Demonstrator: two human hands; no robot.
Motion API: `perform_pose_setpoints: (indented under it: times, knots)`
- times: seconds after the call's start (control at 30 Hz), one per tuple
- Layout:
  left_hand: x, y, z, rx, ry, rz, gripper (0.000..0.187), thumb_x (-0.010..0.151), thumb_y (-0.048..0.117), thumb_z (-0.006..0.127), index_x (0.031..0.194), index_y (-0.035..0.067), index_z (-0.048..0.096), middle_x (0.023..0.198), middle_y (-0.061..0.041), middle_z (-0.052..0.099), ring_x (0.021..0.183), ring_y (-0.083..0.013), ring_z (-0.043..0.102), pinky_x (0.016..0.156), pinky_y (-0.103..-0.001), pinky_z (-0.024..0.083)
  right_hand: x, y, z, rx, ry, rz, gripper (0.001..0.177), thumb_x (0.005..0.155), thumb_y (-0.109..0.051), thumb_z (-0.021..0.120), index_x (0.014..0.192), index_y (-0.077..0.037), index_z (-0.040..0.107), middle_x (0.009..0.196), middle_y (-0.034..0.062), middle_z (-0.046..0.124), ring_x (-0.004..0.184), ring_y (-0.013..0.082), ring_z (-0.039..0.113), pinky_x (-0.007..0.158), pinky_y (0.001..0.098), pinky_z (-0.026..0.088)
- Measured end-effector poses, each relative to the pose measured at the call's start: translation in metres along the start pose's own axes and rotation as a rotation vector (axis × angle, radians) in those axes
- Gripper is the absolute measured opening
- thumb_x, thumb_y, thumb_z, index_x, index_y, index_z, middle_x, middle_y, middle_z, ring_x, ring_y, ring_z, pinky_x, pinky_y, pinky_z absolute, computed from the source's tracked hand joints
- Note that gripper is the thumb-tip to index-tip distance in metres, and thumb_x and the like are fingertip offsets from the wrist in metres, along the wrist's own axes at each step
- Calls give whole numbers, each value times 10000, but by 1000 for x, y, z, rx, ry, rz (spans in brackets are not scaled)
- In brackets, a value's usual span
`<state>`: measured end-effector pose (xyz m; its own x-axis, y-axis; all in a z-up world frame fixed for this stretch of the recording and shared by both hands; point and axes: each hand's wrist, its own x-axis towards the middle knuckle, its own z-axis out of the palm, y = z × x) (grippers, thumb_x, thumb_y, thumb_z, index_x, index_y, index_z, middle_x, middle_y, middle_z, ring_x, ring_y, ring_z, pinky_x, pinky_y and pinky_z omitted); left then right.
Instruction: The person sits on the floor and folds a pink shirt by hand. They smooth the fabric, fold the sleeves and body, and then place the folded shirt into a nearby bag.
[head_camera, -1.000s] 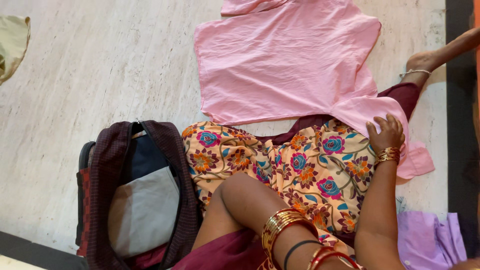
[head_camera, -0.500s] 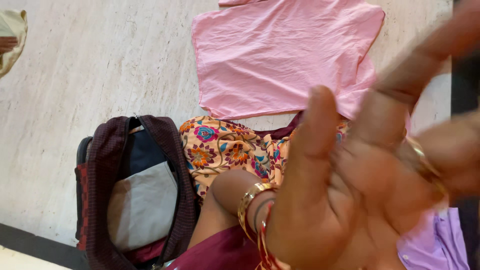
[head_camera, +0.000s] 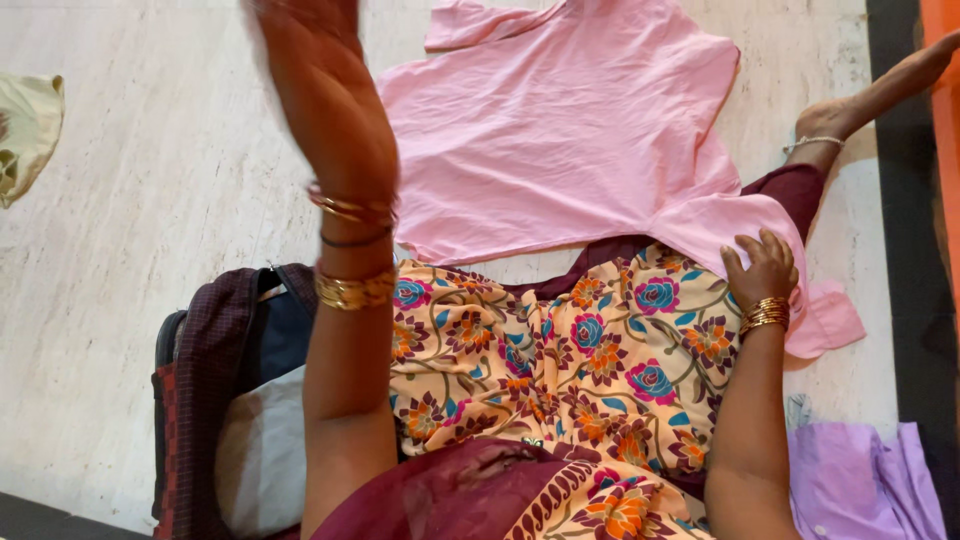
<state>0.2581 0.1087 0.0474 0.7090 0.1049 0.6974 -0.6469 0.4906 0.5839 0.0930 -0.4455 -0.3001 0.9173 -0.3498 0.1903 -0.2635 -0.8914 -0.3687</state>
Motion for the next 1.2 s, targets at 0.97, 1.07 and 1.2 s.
perform_pose_setpoints:
  times: [0.97,1.07,1.2]
  knots:
    - [-369,-125,88,1542,-1076,-1047,685,986,518,256,1548,156,403,1614,-163,258,1434,-467,305,1136,-731,-58,-106,-218,33,110,-596,-521,354,962,-382,572,1256,-223,687,1076,31,732,926,199,696,812,395,586]
    - [-364,-140,82,1492,-1192,-1194,637,1001,465,256,1536,173,442,1648,-136,305,1322,-383,548,1174,-727,33,-98,-203,39,162,-521,-471,340,941,-363,576,1193,-173,701,1037,52,740,929,239,700,810,414,572]
    - [-380,-174,67,1353,-1443,-1278,602,1012,435,276,1373,142,658,1405,-143,629,1209,-303,660,1119,-638,308,-99,-190,58,-2,-935,-293,335,1050,-381,485,1128,-167,730,1006,39,774,889,203,755,887,380,573]
